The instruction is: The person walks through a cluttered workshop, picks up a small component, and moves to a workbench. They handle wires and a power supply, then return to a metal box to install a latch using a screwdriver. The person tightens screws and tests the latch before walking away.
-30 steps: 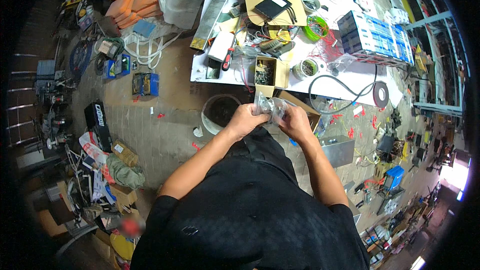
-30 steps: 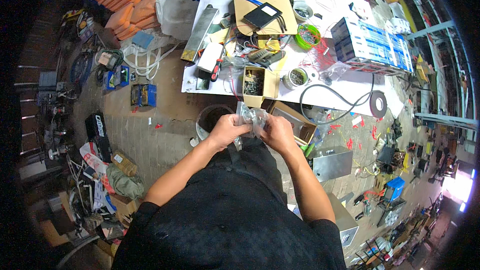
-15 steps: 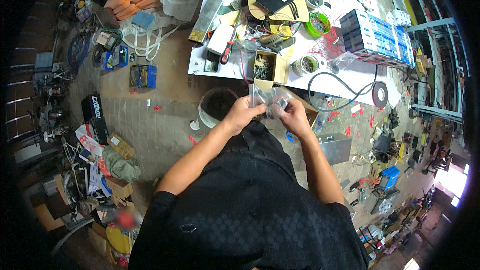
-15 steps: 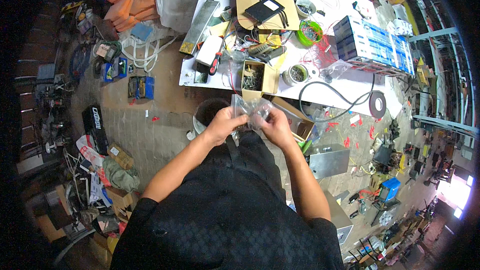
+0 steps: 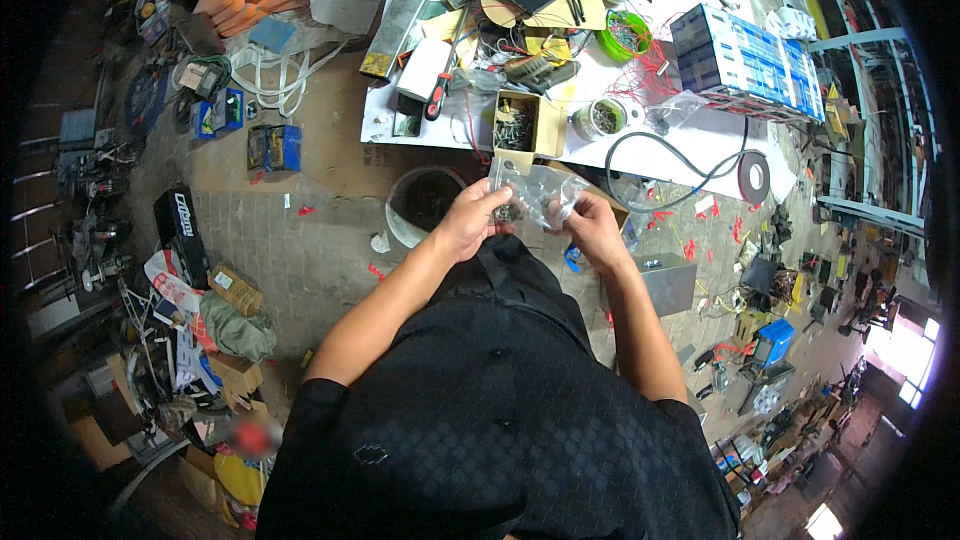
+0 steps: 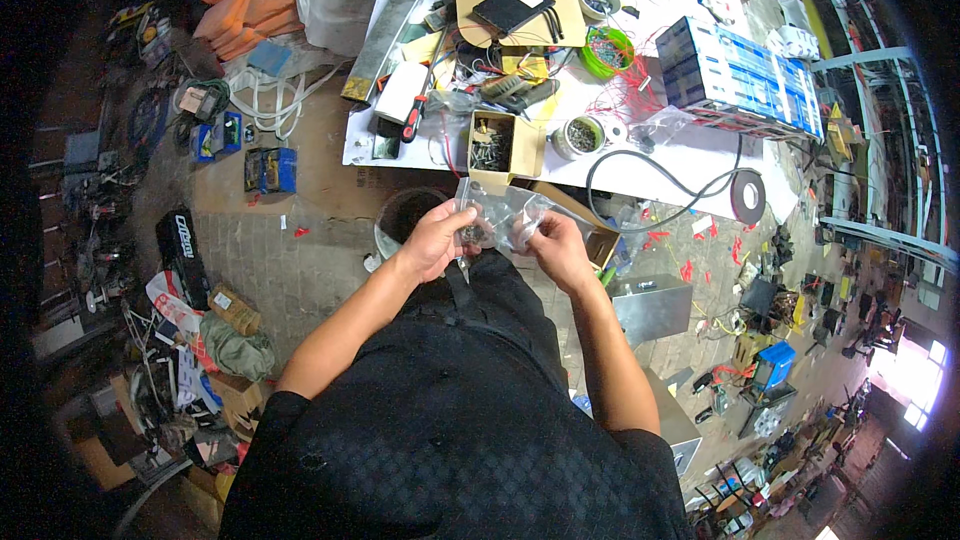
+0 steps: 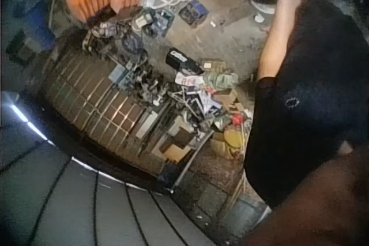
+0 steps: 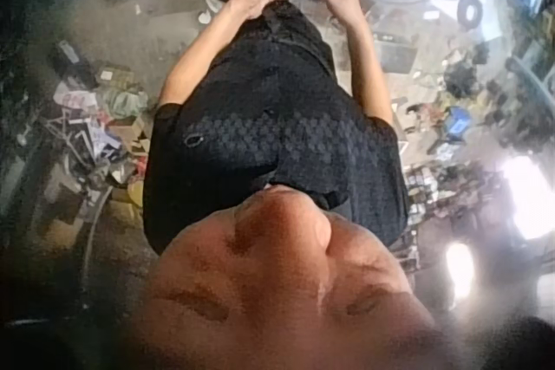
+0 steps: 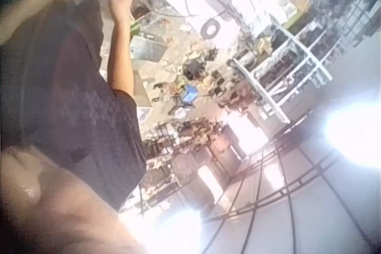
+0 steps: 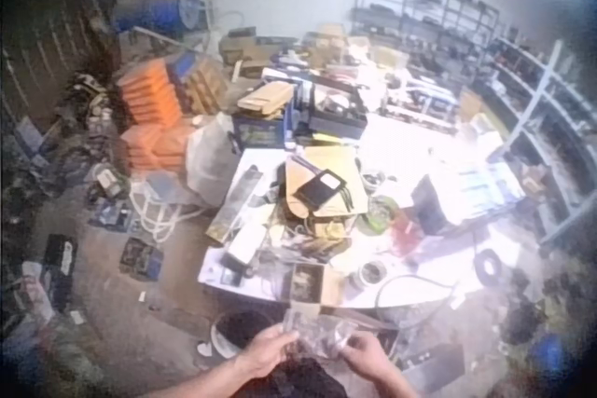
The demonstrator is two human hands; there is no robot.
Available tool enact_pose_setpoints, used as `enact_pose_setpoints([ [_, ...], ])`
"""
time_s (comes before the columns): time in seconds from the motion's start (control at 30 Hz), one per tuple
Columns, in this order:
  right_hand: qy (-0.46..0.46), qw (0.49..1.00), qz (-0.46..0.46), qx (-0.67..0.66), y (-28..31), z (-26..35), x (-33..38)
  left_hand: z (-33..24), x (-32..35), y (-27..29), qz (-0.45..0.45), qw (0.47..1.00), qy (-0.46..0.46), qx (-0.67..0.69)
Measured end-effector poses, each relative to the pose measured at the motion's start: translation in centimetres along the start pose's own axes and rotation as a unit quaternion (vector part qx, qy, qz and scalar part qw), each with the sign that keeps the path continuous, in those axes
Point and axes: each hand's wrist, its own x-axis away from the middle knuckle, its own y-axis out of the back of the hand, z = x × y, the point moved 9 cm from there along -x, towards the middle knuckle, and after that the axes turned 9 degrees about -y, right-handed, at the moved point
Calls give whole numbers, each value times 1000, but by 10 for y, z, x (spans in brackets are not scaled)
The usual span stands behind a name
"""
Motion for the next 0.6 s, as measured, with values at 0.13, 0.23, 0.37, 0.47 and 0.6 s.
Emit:
enact_pose_setpoints([
  [0.13,-21,995,-101,4,5,-1,2,0,-9,-3,-12,1000,-5,-4],
  [0.23,33,996,-77,-35,-5,13,-2,2,-20,-1,-21,1000,-20,-5],
  [0.37,71,993,-92,16,-3,16,-10,3,-29,6,-36,999,-14,8],
  [0.47,74,985,-126,-91,14,22,-16,2,-41,5,-55,998,-23,21],
  [0.6,142,978,-145,-52,6,45,-22,-1,-68,19,-77,995,-47,33],
])
